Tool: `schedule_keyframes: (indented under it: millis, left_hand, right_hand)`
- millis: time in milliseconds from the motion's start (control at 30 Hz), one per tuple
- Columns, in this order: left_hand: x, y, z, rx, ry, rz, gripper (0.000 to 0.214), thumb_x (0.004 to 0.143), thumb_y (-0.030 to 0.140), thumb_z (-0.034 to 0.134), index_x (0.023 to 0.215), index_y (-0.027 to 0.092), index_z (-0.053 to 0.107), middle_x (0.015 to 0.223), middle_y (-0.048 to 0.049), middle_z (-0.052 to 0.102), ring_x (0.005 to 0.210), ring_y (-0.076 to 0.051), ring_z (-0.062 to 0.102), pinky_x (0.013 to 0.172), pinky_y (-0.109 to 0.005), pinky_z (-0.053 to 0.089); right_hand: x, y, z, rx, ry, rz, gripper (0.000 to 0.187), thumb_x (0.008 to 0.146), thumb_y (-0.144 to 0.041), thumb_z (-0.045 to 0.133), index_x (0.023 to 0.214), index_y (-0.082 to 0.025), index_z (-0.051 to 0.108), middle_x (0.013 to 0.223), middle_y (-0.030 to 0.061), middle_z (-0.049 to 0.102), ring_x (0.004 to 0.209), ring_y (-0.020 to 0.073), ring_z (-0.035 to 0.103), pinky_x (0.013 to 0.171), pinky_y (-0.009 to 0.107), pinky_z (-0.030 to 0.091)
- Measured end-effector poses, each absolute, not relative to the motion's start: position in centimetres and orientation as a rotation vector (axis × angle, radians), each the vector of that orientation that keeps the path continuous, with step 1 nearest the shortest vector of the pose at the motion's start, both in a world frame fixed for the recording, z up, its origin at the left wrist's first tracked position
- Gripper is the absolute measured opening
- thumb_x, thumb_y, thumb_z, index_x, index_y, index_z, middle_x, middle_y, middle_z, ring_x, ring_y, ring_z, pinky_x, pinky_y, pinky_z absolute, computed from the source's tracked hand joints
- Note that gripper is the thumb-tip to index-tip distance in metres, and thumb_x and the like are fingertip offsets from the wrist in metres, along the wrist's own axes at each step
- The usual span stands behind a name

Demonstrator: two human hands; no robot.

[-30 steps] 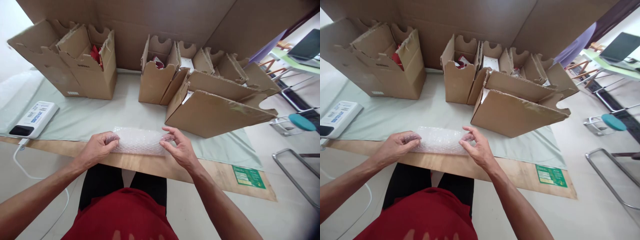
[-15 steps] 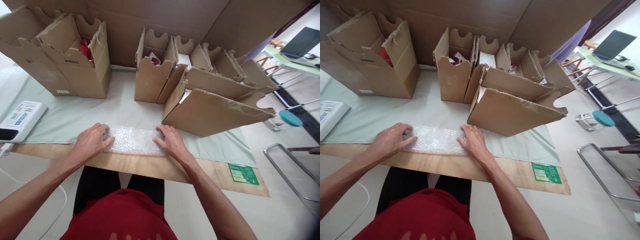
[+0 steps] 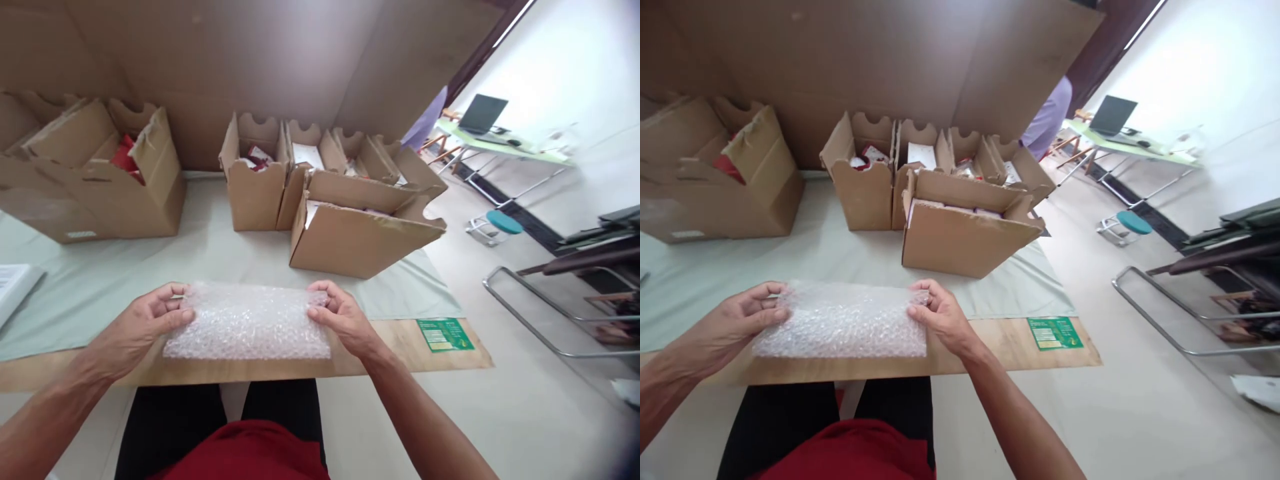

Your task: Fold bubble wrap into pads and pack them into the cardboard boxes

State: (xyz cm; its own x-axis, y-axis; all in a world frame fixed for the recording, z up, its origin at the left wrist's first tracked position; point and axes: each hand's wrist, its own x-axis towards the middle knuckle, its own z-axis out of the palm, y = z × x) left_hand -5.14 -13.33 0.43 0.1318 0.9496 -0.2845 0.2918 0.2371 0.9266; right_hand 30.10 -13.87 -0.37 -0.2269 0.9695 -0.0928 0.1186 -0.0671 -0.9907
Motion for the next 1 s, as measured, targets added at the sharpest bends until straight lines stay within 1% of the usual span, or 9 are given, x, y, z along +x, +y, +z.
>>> schedule_keyframes:
  millis: [100,167,233,367,433,533,667,833,1000]
  left_hand:
    - [-3.6,-12.0,2.2,1.286,1.284,0.846,0.059,0.080,0.049,0.076,0.133,0.031,0.056,0.073,0.0024,0.061,0.071,-0.019,0.063,0.063,-0.030,0.053]
    - [-1.7,-10.9,4.4,1.363,1.193,0.962,0.062,0.081,0.044,0.074,0.137,0.034,0.051,0.072,0.0039,0.060,0.067,-0.017,0.063,0.060,-0.029,0.053]
    - [0.6,-9.4,7.3,1.480,1.087,1.087,0.059,0.081,0.039,0.072,0.135,0.034,0.050,0.073,0.0048,0.062,0.063,-0.016,0.062,0.056,-0.027,0.052]
    - [6.2,-5.5,13.5,1.833,0.857,1.301,0.043,0.090,0.027,0.064,0.131,0.029,0.052,0.069,0.0086,0.059,0.060,-0.009,0.057,0.058,-0.022,0.045]
    - [9.0,-3.1,15.5,2.009,0.848,1.362,0.030,0.094,0.025,0.061,0.123,0.023,0.057,0.069,0.0092,0.056,0.062,-0.006,0.055,0.062,-0.021,0.042]
    - [12.4,0.5,16.3,2.297,1.020,1.360,0.022,0.098,0.024,0.051,0.111,0.016,0.066,0.072,0.0073,0.058,0.068,-0.006,0.055,0.068,-0.024,0.040]
    - [14.4,3.5,14.9,2.671,1.260,0.935,0.023,0.086,0.017,0.058,0.101,0.017,0.076,0.068,0.0029,0.065,0.068,-0.013,0.060,0.068,-0.027,0.041]
    - [15.3,5.1,14.8,2.783,1.225,0.192,0.024,0.076,0.014,0.060,0.086,0.023,0.081,0.072,0.0008,0.071,0.068,-0.017,0.063,0.065,-0.027,0.039]
    - [17.6,6.6,15.3,2.778,1.170,0.026,0.018,0.066,0.012,0.070,0.074,0.025,0.079,0.062,0.0014,0.064,0.068,-0.020,0.063,0.073,-0.031,0.042]
  right_hand:
    - [32.2,-14.4,2.8,-1.141,-1.345,1.342,0.062,0.081,-0.041,0.080,0.136,-0.029,0.053,0.073,-0.0051,0.061,0.059,0.0151,0.060,0.054,0.027,0.050]
    - [33.9,-14.2,5.5,-1.090,-1.334,1.196,0.065,0.081,-0.039,0.081,0.138,-0.035,0.051,0.075,-0.0054,0.062,0.057,0.0150,0.059,0.051,0.027,0.050]
    - [35.7,-13.1,8.4,-1.064,-1.336,1.006,0.052,0.080,-0.037,0.082,0.127,-0.037,0.058,0.074,-0.0062,0.060,0.055,0.0135,0.055,0.049,0.026,0.047]
    - [40.1,-8.2,13.2,-1.079,-1.435,0.665,0.019,0.077,-0.037,0.080,0.083,-0.026,0.066,0.072,-0.0033,0.059,0.059,0.0124,0.053,0.052,0.026,0.043]
    - [42.3,-5.4,14.6,-1.118,-1.486,0.573,0.013,0.078,-0.032,0.075,0.078,-0.022,0.067,0.079,-0.0009,0.064,0.066,0.0128,0.056,0.058,0.028,0.045]
    - [45.0,-2.4,15.4,-1.184,-1.581,0.394,0.010,0.078,-0.018,0.072,0.088,-0.019,0.074,0.083,-0.0007,0.068,0.068,0.0125,0.056,0.063,0.029,0.046]
    - [46.4,-1.6,15.0,-1.418,-1.823,0.201,0.020,0.074,-0.001,0.070,0.082,-0.017,0.079,0.077,-0.0007,0.071,0.063,0.0115,0.055,0.064,0.028,0.044]
    - [45.2,-1.6,15.8,-1.895,-2.314,0.126,0.024,0.075,-0.004,0.066,0.082,-0.021,0.081,0.074,-0.0025,0.074,0.068,0.0147,0.065,0.065,0.025,0.044]
    - [42.8,-0.4,17.3,-2.159,-2.668,0.008,0.025,0.072,-0.008,0.064,0.083,-0.020,0.082,0.073,0.0011,0.075,0.063,0.0158,0.064,0.053,0.024,0.036]
